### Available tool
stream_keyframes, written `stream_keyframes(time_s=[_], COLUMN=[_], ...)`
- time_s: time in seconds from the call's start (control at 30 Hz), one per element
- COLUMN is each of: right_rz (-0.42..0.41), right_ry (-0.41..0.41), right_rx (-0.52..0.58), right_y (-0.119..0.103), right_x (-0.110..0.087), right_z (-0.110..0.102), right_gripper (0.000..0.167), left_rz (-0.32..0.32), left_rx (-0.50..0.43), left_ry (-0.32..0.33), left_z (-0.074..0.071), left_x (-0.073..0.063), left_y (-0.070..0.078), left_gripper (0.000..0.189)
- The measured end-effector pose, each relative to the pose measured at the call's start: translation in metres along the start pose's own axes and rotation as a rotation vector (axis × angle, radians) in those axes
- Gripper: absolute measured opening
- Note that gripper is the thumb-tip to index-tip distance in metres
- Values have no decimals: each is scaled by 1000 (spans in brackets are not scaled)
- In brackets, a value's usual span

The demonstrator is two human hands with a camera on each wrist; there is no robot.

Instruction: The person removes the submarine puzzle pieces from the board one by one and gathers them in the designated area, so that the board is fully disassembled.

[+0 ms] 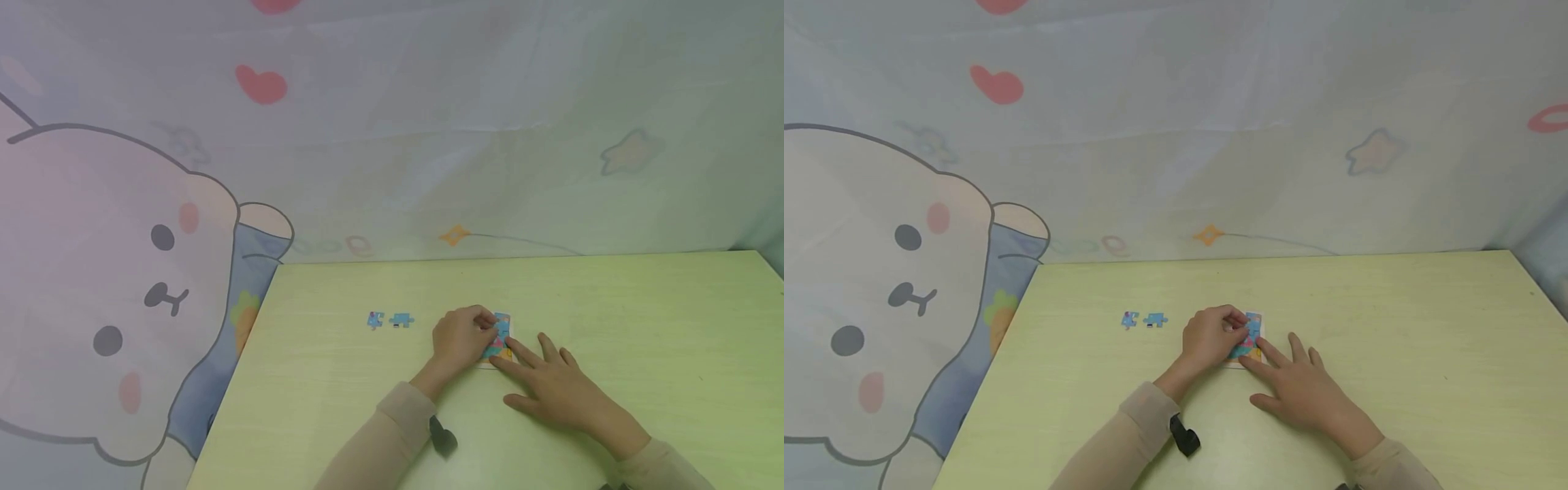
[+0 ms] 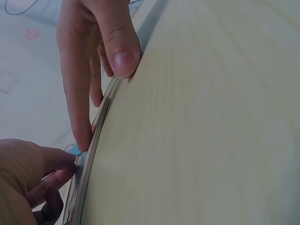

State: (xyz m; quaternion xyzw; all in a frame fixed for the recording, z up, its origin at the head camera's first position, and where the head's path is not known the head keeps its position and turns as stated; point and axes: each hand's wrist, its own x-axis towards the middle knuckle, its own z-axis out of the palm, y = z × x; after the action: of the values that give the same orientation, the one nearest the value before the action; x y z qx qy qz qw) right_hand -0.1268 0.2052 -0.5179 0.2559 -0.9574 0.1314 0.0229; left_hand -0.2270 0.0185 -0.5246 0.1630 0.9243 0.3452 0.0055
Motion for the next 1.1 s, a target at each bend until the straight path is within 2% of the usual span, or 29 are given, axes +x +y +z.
stream_keyframes(time_s=[0.23, 0.4, 0.73, 0.93, 1.1], right_rz=[-1, 2, 4, 0, 3], right_ry=[-9, -8, -7, -3, -6], right_rx=[-5, -7, -11, -8, -7], right_y=[0, -1, -1, -3, -4], right_x=[1, 1, 1, 1, 1], right_z=[2, 1, 3, 3, 3], right_gripper=[61, 60, 60, 60, 59], left_rz=[-24, -37, -140, -170, -176], left_rx=[-71, -111, -124, -115, -104], left_ry=[7, 35, 82, 99, 101], left_z=[-10, -21, -50, -67, -77], left_x=[-4, -8, -19, -29, -34], left_y=[-2, -11, -45, -67, -78], left_gripper=[7, 8, 8, 10, 10])
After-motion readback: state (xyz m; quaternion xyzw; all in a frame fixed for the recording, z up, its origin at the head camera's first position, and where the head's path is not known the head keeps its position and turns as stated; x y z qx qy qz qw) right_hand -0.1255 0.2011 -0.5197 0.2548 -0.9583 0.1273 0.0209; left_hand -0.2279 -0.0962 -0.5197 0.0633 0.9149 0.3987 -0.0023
